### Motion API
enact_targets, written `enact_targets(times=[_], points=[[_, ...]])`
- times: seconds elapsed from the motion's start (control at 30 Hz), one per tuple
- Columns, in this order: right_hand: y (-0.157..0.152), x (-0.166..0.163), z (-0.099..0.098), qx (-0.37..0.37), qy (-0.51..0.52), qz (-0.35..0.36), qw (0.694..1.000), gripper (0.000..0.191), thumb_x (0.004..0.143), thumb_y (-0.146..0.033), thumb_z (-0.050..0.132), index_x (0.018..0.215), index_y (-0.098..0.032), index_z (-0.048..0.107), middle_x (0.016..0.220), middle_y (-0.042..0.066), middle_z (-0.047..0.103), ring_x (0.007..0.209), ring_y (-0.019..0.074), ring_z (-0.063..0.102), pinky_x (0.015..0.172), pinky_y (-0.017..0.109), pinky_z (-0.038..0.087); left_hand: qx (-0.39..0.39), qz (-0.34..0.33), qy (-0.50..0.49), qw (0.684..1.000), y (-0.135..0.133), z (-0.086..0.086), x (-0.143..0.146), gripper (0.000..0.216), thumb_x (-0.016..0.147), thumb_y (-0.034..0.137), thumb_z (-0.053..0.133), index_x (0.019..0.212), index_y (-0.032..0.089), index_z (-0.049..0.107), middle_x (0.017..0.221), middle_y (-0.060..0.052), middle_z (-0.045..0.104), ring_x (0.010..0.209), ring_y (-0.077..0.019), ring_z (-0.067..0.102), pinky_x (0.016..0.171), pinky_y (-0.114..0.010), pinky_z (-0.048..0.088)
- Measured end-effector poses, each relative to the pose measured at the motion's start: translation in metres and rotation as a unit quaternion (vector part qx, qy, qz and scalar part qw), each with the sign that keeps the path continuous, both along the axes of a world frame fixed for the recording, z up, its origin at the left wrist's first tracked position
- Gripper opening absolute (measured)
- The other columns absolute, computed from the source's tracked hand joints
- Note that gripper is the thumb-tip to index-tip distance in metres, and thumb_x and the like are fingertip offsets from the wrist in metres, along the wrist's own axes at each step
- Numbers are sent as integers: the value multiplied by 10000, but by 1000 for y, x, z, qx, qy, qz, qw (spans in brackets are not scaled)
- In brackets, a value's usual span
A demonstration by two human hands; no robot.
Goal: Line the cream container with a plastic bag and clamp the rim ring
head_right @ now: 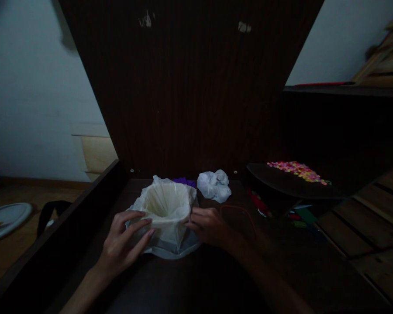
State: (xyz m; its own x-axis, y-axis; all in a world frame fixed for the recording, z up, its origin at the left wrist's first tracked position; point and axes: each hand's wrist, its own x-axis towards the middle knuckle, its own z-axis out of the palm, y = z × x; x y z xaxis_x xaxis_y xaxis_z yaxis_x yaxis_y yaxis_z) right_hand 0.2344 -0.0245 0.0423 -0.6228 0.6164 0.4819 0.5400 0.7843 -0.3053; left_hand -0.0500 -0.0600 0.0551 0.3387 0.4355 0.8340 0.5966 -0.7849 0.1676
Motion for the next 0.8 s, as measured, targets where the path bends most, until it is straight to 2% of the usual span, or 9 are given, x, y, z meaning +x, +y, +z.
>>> enact_targets(times=[0.1, 0.17, 0.23, 0.33, 0.4, 0.53, 0.6, 0.7, 0.8], points=[[0, 6, -4, 28, -82, -31, 996, 279, 984, -286, 547, 757, -176, 668, 743, 40, 666, 627, 147, 590, 558, 273, 341, 5, -13, -4, 1000, 3, -3, -4, 239, 917, 47, 640, 1127, 161, 643, 1096, -94, 590, 1020, -217, 590, 879, -349, 525], [0, 12, 7, 2, -113, -42, 993, 170, 903, -260, 640, 758, -177, 671, 744, 31, 668, 635, 151, 596, 558, 271, 334, 9, -24, -5, 1000, 3, -5, -7, 245, 919, 18, 615, 1120, 155, 643, 1086, -91, 593, 1008, -207, 593, 875, -334, 523], [0, 15, 29, -34, -108, -46, 992, 21, 789, -166, 678, 771, -176, 671, 749, 21, 662, 656, 155, 599, 577, 267, 355, 8, -29, -6, 1000, 2, -6, -8, 243, 915, 6, 612, 1110, 148, 641, 1076, -88, 597, 1000, -200, 596, 875, -322, 520], [2, 10, 69, -37, -19, -40, 998, 155, 774, -62, 560, 785, -171, 669, 691, 3, 619, 608, 130, 556, 596, 255, 393, 3, -26, -17, 1000, 2, -6, -7, 228, 904, 8, 629, 1090, 141, 633, 1064, -86, 600, 1000, -196, 600, 881, -317, 516], [5, -2, 95, -12, 13, -26, 1000, 198, 819, -48, 519, 822, -163, 680, 757, 24, 658, 695, 145, 591, 670, 268, 434, -2, -30, -29, 999, 2, -5, -5, 217, 904, 7, 619, 1076, 137, 620, 1060, -89, 607, 1004, -199, 602, 892, -327, 512], [22, -42, 125, -17, -155, 65, 986, 184, 855, -72, 584, 937, -171, 715, 943, 57, 714, 953, 218, 618, 891, 365, 456, -18, -49, -50, 997, 3, -4, -3, 192, 909, 6, 548, 1037, 147, 573, 1082, -108, 621, 1047, -218, 603, 912, -360, 506], [35, -62, 126, -60, -262, 114, 956, 262, 831, -58, 632, 1059, -163, 709, 1093, 89, 710, 1061, 234, 620, 912, 345, 472, -24, -53, -53, 997, 5, -4, -3, 185, 909, 13, 526, 1021, 157, 556, 1130, -124, 623, 1097, -232, 599, 942, -384, 498], [57, -85, 109, -113, -361, 140, 915, 454, 730, 13, 726, 1128, -203, 694, 1137, 59, 715, 1084, 232, 631, 885, 298, 485, -34, -59, -54, 996, 8, -4, -3, 190, 906, 14, 515, 1018, 164, 544, 1162, -132, 635, 1148, -241, 594, 984, -409, 484], [76, -100, 76, -223, -375, 113, 893, 400, 630, 68, 777, 903, -220, 730, 929, -10, 743, 873, 190, 675, 763, 270, 513, -46, -64, -57, 995, 11, -3, -2, 193, 905, 17, 517, 1019, 170, 544, 1107, -116, 665, 1147, -241, 600, 979, -410, 492]])
